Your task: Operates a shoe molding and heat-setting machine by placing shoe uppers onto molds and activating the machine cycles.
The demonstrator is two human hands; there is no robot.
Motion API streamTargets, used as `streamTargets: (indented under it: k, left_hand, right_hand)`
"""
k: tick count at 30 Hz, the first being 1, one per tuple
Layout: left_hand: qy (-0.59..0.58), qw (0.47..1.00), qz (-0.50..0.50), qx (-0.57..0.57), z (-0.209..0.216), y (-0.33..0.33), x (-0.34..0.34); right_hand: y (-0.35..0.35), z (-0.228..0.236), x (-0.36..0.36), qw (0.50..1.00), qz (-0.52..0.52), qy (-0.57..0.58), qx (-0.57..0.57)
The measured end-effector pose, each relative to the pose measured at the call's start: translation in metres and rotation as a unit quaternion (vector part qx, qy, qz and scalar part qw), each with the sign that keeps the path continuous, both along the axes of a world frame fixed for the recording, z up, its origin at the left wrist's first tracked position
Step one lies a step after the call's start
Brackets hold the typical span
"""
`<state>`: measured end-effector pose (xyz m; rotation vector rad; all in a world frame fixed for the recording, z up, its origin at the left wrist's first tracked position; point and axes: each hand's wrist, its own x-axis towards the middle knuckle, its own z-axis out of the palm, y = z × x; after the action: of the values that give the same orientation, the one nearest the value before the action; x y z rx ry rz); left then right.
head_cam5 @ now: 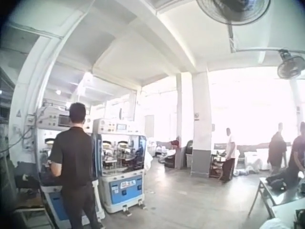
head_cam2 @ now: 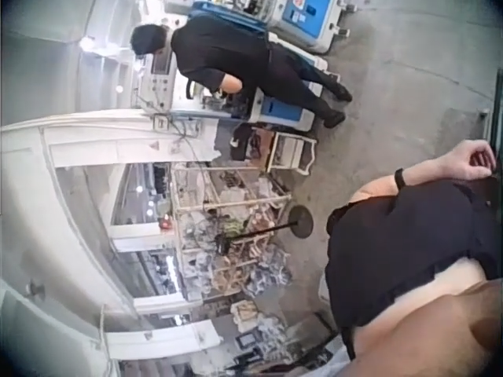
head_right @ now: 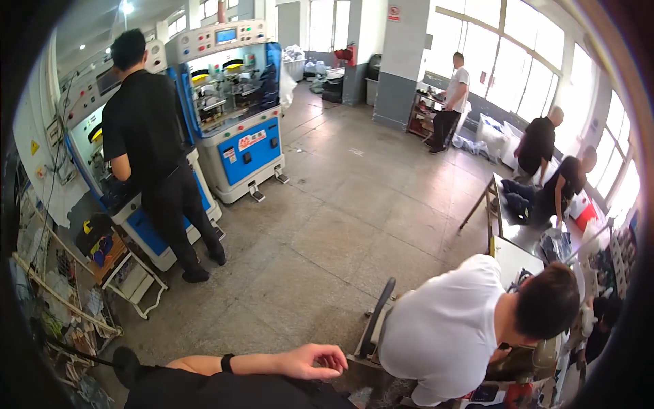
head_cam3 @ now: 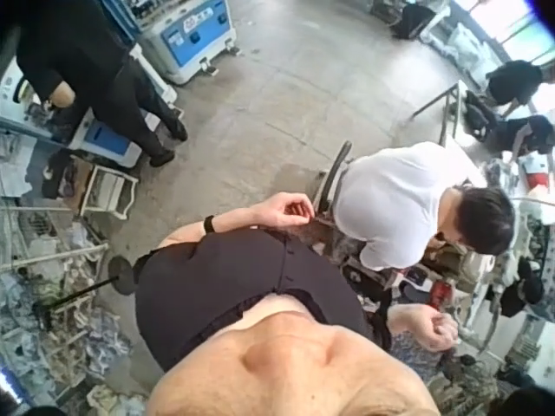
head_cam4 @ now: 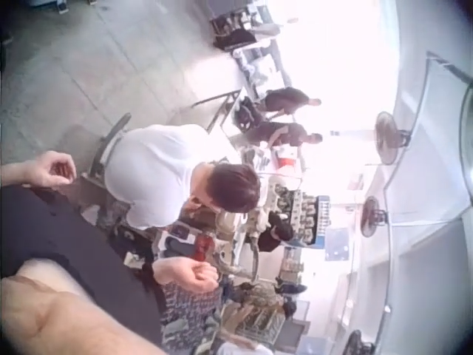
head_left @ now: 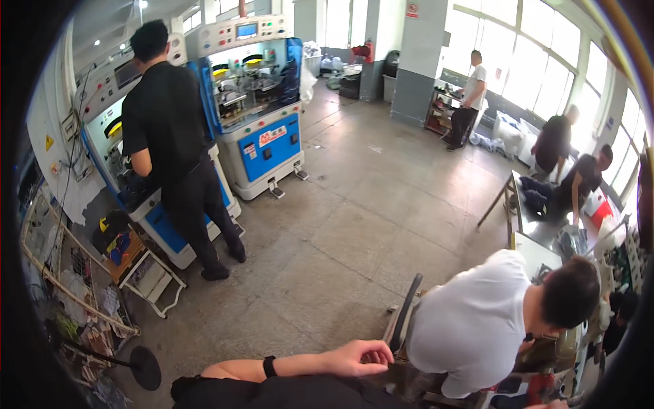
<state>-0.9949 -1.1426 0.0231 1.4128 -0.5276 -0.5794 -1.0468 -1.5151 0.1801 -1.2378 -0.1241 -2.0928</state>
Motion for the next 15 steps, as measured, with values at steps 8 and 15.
streamTargets:
  k: [8, 15]
  left_hand:
    - [0.136, 0.962, 0.235, -0.028, -0.017, 0.169, -0.006]
    - [0.048, 0.932, 0.359, 0.028, -0.023, 0.236, 0.04]
  right_hand:
    - [0.153, -0.035, 0.127, 0.952, 0.286, 0.112, -0.007]
    - [0.284, -0.044, 0.248, 0.885, 0.438, 0.155, 0.022]
